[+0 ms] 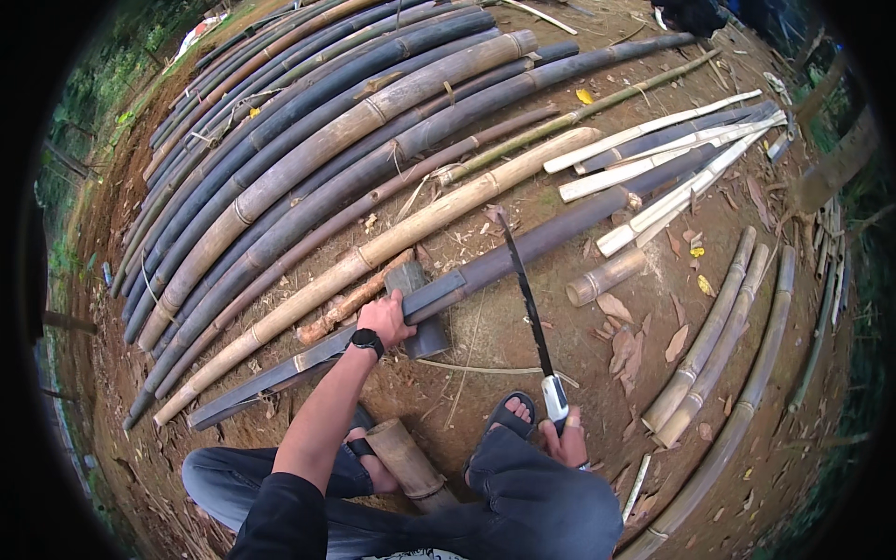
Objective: The person uses a hand saw to cut through a bamboo pole while stabilizing it on a wooden block on the ground. They subsequently pick up the severed segment and move the remainder of the pole.
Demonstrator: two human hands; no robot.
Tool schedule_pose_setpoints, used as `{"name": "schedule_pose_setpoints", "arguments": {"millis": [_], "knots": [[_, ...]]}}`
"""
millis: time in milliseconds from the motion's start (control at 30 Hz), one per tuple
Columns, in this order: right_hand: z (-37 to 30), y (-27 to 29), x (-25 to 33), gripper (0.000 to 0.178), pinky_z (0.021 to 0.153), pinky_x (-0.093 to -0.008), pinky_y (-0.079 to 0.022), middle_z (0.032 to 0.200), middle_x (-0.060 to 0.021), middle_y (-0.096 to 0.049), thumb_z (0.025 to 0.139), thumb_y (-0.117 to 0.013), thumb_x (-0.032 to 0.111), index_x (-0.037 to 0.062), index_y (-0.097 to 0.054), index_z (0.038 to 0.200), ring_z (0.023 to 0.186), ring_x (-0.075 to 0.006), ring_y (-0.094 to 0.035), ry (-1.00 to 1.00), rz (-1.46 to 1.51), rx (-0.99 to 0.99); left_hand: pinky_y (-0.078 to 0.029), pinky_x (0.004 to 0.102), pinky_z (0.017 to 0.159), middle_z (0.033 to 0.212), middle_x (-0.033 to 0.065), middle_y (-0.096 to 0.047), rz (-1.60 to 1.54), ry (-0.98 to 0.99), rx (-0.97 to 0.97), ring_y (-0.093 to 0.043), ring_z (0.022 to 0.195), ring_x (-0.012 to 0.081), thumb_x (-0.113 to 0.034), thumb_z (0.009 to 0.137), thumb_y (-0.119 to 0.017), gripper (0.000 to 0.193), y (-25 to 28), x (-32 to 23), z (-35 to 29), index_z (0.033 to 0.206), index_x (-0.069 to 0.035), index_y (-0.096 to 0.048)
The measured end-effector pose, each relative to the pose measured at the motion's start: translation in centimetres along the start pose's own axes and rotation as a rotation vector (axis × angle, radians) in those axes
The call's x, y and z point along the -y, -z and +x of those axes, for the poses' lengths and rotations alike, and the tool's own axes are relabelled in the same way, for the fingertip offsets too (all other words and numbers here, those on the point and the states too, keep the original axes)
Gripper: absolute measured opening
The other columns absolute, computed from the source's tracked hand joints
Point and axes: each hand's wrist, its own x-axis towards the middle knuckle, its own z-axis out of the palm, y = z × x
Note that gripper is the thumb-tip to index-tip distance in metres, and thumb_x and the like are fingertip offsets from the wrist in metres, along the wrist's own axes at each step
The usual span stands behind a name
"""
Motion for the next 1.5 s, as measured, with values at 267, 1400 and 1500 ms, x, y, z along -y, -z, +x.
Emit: {"name": "schedule_pose_setpoints", "arguments": {"millis": [267, 1400, 1500], "knots": [[8.5, -4.1, 5.0, 0.045, 0.061, -0.0546, -0.051, 0.082, -0.0261, -0.066, 0.096, -0.056, 0.021, 0.0011, -0.034, 0.129, 0.07, -0.047, -0.065, 0.365, -0.367, 0.088, -0.058, 0.042, 0.077, 0.099, 0.0203, -0.07, 0.006, 0.001, 0.028, -0.071, 0.091, 0.0337, -0.04, 0.071, -0.083, 0.064, 0.1, -0.1, -0.1, 0.111, -0.002, -0.05], [10.9, -5.2, 8.9, 0.067, 0.074, -0.0593, -0.049, 0.096, -0.0376, -0.061, 0.095, -0.06, 0.033, 0.0019, -0.023, 0.142, 0.087, -0.0551, -0.061, 0.143, -0.596, 0.278, -0.059, 0.0418, 0.072, 0.094, 0.0201, -0.07, -0.033, -0.067, -0.001, -0.072, 0.084, 0.0349, -0.036, 0.071, -0.083, 0.061, -0.7, 1.0, 0.1, 0.107, -0.001, -0.05], [11.5, -5.5, 9.0, 0.067, 0.073, -0.0596, -0.049, 0.097, -0.0382, -0.06, 0.095, -0.059, 0.032, 0.0023, -0.023, 0.142, 0.088, -0.0553, -0.061, 0.169, -0.548, 0.314, -0.059, 0.0418, 0.072, 0.094, 0.0199, -0.07, -0.042, -0.09, -0.044, -0.072, 0.084, 0.0352, -0.037, 0.071, -0.083, 0.061, -1.1, 1.1, 0.2, 0.107, -0.001, -0.05]]}}
